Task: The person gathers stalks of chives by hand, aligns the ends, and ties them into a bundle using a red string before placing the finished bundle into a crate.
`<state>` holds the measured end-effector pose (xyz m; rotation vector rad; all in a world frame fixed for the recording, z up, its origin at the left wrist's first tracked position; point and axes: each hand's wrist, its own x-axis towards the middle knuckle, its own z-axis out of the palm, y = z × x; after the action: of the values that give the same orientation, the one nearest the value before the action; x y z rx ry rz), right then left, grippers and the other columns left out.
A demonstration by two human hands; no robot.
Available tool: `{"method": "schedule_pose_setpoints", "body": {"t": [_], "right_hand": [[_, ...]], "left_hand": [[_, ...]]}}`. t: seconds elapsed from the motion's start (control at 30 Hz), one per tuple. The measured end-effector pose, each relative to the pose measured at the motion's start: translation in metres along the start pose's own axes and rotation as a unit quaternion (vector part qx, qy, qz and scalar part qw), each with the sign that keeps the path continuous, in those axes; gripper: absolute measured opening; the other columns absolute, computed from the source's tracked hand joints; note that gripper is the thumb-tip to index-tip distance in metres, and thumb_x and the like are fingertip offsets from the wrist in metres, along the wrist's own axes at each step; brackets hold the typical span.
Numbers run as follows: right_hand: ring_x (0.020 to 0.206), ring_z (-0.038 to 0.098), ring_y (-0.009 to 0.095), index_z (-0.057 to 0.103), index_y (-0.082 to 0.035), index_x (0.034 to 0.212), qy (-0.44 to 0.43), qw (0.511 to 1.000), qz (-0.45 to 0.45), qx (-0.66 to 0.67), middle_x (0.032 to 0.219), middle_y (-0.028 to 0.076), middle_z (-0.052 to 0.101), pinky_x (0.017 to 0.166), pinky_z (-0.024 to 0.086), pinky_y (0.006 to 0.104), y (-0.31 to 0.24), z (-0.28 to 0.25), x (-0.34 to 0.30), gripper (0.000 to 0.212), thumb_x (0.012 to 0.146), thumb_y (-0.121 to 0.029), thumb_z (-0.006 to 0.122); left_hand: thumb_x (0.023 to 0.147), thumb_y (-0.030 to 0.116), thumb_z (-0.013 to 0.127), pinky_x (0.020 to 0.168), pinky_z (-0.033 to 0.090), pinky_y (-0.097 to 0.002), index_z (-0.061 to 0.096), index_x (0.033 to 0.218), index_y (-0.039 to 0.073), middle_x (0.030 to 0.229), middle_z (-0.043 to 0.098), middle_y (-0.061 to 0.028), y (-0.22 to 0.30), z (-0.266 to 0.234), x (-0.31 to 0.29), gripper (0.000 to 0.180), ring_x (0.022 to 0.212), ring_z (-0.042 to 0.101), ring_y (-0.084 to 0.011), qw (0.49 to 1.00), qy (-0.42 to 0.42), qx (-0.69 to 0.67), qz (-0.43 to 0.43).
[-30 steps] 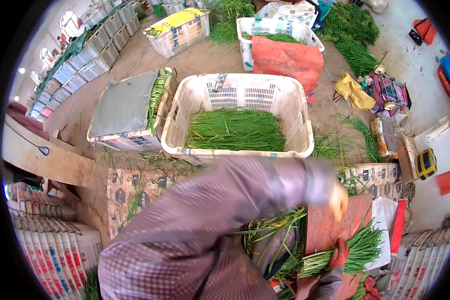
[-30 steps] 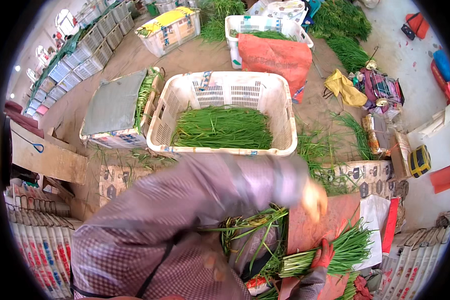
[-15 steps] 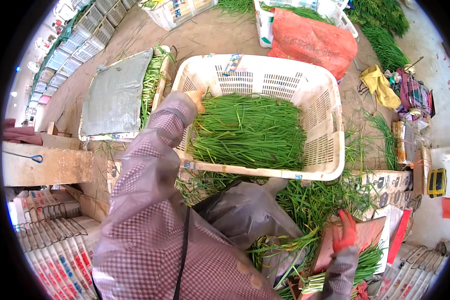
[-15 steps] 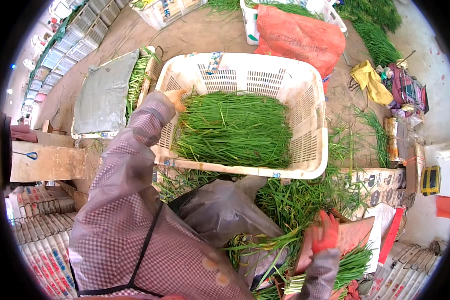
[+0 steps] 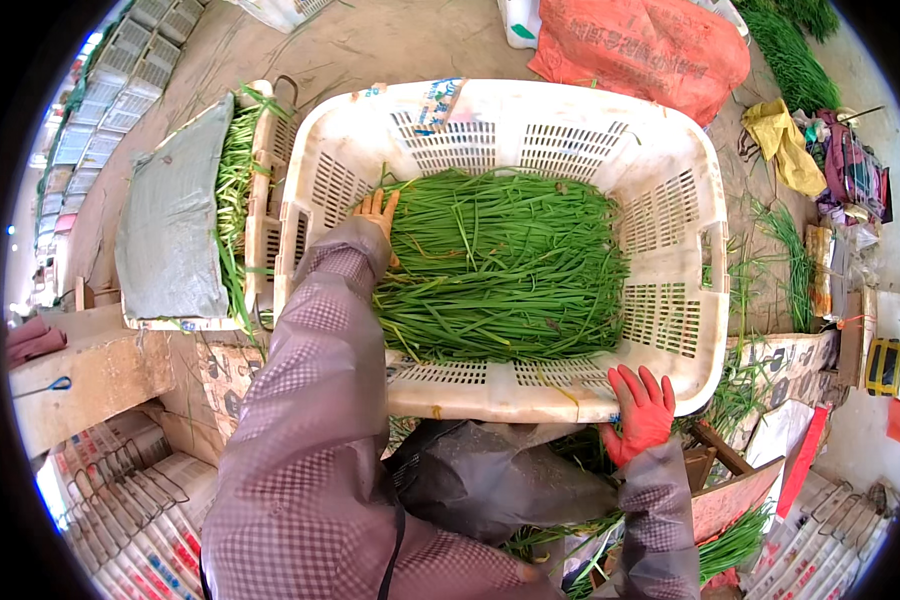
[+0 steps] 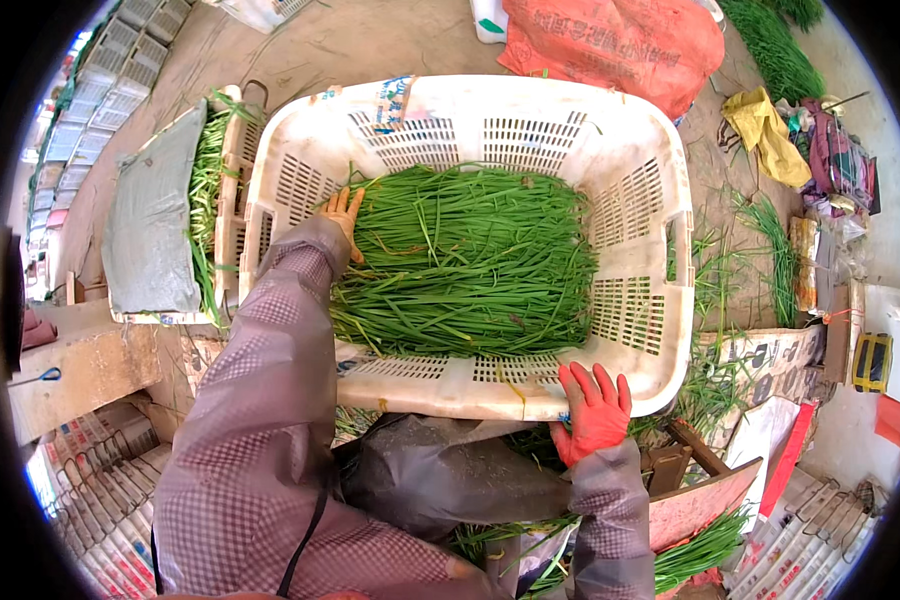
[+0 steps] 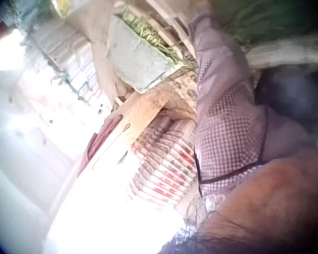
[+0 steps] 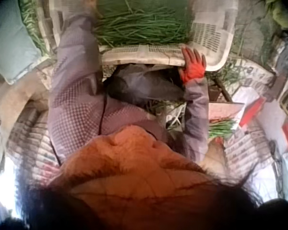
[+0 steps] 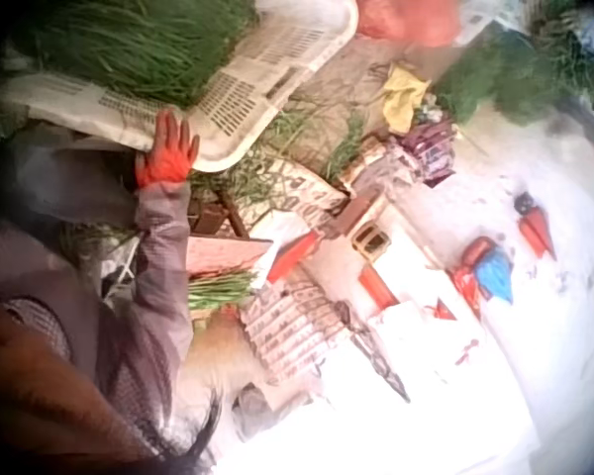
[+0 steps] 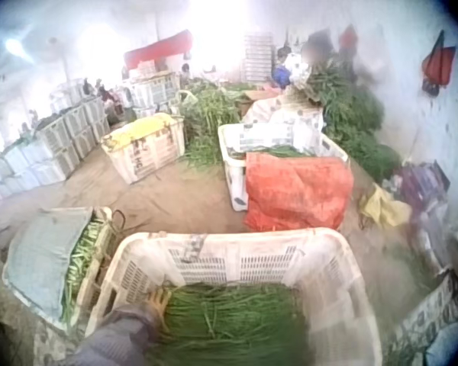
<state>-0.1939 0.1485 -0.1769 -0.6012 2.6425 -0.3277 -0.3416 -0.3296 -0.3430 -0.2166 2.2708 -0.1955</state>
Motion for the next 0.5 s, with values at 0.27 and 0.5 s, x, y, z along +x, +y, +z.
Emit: {"method": "schedule_pose_setpoints", "body": {"t": [0.27,0.5], "right_hand": [[0.128,0.043,0.034,0.047,-0.015,0.138,0.007,1.000,0.011,0.000,0.137,0.007,0.049,0.112,0.021,0.0542,-0.001,0.004,0.007,0.085,0.058,-0.025,0.076],[0.128,0.043,0.033,0.046,-0.015,0.138,-0.004,0.999,0.041,-0.009,0.138,0.007,0.049,0.113,0.020,0.0543,-0.005,0.003,0.007,0.089,0.055,-0.026,0.078]], "left_hand": [[0.047,0.043,0.093,0.117,0.020,-0.0467,-0.010,0.153,0.019,0.159,0.002,-0.0150,-0.025,0.006,0.069,0.149,0.146,0.007,-0.0339,0.996,-0.012,-0.069,0.058],[0.054,0.044,0.090,0.114,0.029,-0.0442,0.003,0.154,0.017,0.156,0.019,-0.0164,-0.007,-0.021,0.066,0.135,0.142,0.023,-0.0356,0.993,-0.113,0.003,0.015]]}}
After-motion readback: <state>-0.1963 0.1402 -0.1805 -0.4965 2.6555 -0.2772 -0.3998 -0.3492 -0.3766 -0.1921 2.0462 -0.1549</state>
